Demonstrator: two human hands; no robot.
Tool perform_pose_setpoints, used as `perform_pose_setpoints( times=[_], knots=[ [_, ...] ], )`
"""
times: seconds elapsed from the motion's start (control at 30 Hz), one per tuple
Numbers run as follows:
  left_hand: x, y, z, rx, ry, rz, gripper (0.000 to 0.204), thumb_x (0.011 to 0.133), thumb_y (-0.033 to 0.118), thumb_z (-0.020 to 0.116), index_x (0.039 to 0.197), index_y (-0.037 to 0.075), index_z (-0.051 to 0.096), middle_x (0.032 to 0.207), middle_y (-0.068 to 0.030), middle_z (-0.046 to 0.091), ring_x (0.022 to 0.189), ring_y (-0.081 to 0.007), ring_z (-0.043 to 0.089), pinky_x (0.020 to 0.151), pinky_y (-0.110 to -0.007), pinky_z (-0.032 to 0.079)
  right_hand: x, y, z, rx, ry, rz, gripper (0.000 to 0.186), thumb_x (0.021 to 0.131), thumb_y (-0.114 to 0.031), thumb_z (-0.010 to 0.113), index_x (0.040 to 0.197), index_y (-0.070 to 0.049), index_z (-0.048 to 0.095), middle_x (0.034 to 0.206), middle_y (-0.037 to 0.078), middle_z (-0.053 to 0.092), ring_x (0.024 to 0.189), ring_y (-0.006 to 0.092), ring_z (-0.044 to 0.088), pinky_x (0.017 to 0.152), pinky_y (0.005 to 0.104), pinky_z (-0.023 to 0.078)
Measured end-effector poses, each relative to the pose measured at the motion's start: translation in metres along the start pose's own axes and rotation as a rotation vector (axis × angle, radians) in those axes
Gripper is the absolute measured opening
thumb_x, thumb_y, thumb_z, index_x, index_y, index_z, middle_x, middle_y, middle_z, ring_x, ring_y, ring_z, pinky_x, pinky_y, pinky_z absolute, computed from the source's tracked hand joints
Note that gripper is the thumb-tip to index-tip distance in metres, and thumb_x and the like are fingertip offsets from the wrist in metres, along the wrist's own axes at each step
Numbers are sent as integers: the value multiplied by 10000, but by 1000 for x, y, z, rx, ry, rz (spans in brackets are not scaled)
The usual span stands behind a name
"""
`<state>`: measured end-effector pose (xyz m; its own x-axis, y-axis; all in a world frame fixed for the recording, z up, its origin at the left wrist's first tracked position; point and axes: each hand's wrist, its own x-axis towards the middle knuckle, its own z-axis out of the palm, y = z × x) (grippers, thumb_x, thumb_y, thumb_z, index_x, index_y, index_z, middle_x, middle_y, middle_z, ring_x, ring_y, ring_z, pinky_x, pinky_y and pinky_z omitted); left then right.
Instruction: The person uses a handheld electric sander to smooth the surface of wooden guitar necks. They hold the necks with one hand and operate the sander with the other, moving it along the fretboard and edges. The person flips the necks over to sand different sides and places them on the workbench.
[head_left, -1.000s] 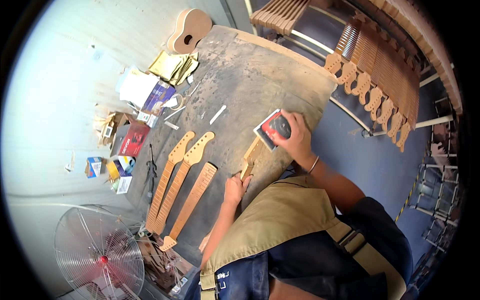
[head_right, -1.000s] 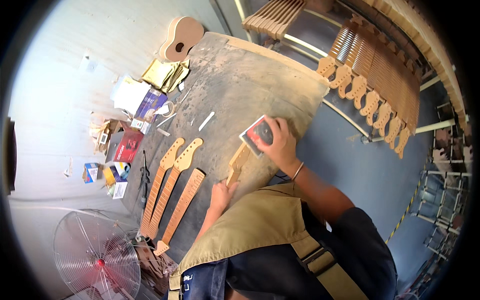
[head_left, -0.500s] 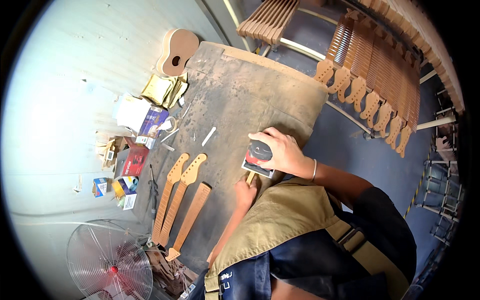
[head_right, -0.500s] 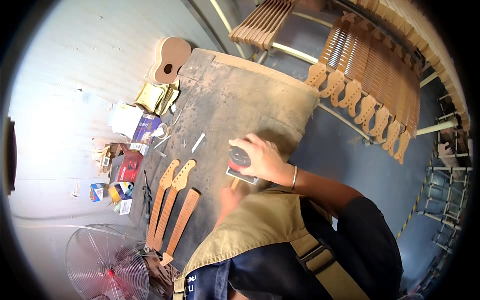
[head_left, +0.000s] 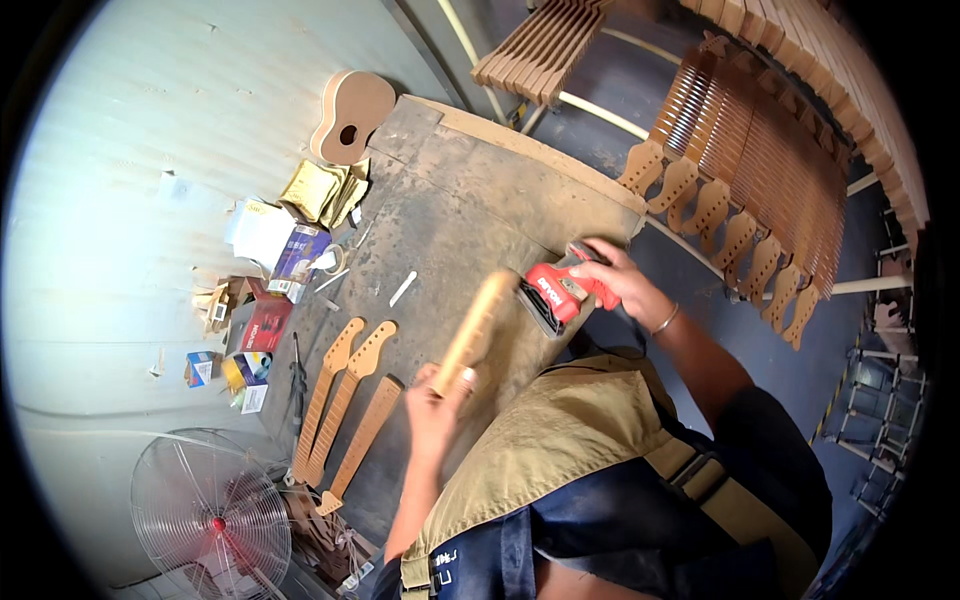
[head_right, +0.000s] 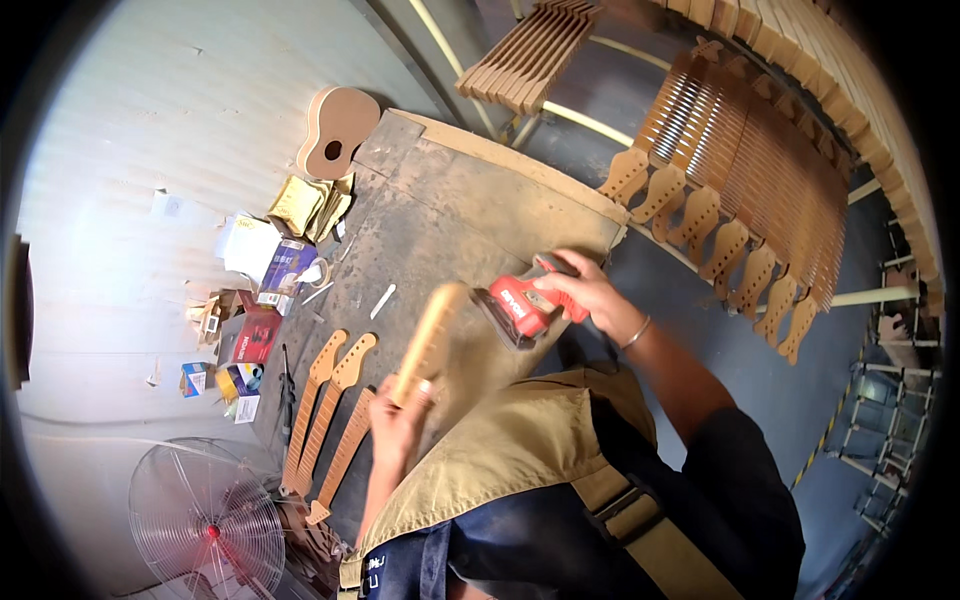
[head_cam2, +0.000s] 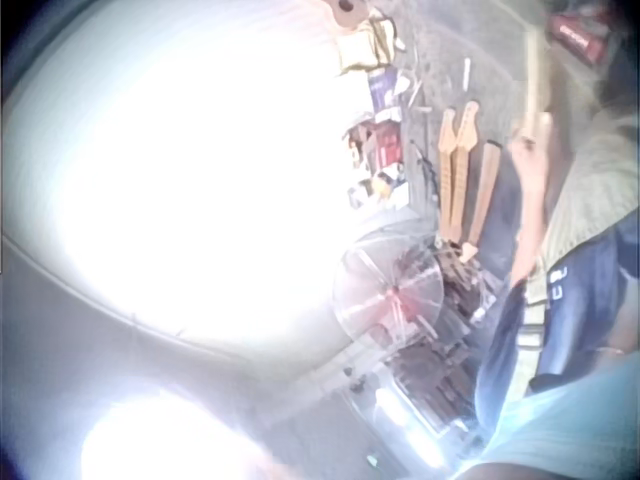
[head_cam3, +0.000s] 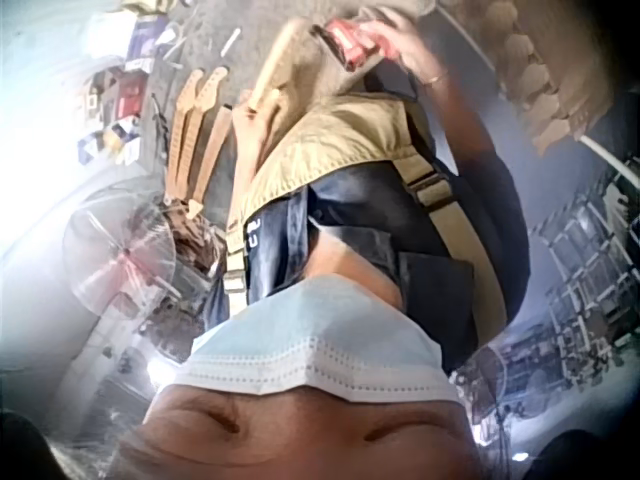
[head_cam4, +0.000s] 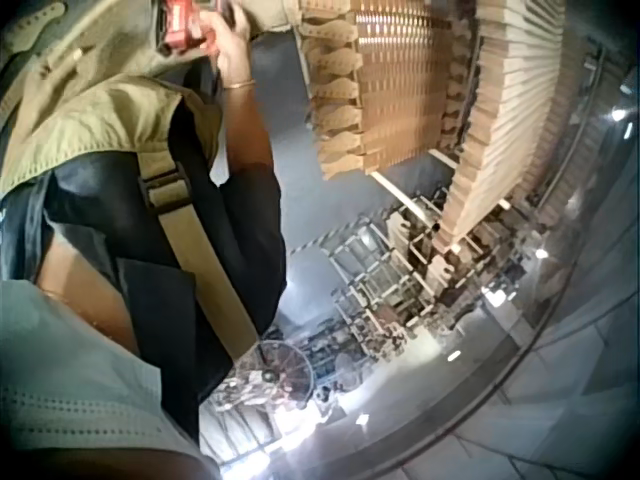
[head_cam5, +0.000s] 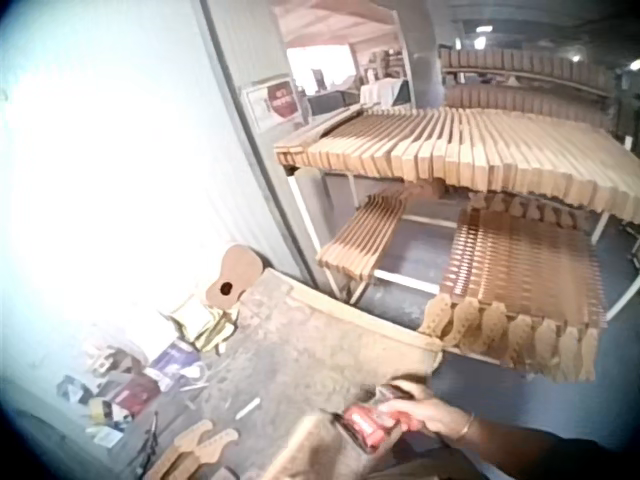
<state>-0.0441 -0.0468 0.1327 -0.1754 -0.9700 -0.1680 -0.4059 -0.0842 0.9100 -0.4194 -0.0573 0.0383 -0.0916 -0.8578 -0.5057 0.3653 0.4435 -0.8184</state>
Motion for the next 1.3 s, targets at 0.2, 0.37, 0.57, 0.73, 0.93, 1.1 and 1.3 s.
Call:
perform_pose_setpoints(
  times=[0.2,0.37,0.57,0.73,0.93,1.1,1.3],
  knots=[
    [43,122,-87,-243,585,492,348,1119,402,649,1167,57,651,960,-79,685,588,-146,619,493,-283,532,-24,29,-12,452,-139,118,411,1073,-431,614,1309,-101,680,1072,58,769,666,171,668,489,289,520],
    [100,148,-170,-782,40,881,420,1125,418,612,995,19,609,791,-70,606,478,-155,526,373,-253,472,-63,11,6,579,-319,28,371,1115,-402,488,1155,-76,661,899,107,714,579,204,626,461,292,509],
    [125,24,-132,-1251,43,499,546,1193,514,412,906,112,646,820,-76,645,744,-209,615,816,-370,523,-101,22,47,692,-128,-83,258,1074,-266,573,1283,-121,610,944,92,695,547,174,605,416,269,477],
    [50,-45,-69,-1723,-238,-114,686,1134,501,562,1471,-96,572,1341,-261,715,1168,-367,705,1091,-527,545,-145,42,85,709,90,-77,280,1026,-200,640,1298,-139,612,991,49,722,583,145,647,436,268,502],
    [-16,-95,-47,-1310,-353,-561,541,1072,182,720,1442,-168,539,1423,-329,661,1286,-359,714,1119,-437,604,-155,88,125,316,209,-203,588,980,-222,708,1523,-138,499,970,69,715,579,151,648,460,289,514],
    [-16,-123,-21,-965,-229,-542,326,1088,241,708,1261,-34,720,1132,-147,811,947,-227,796,830,-356,650,-143,85,171,146,236,-262,698,975,-192,759,1590,-149,433,899,74,695,515,155,610,453,302,509],
    [-21,-129,-12,-784,-145,-526,219,1077,254,726,1137,46,752,996,-62,815,761,-163,765,675,-325,604,-116,68,226,107,217,-390,602,947,-157,808,1463,-175,498,880,65,669,519,132,588,444,288,490]
  ],
)
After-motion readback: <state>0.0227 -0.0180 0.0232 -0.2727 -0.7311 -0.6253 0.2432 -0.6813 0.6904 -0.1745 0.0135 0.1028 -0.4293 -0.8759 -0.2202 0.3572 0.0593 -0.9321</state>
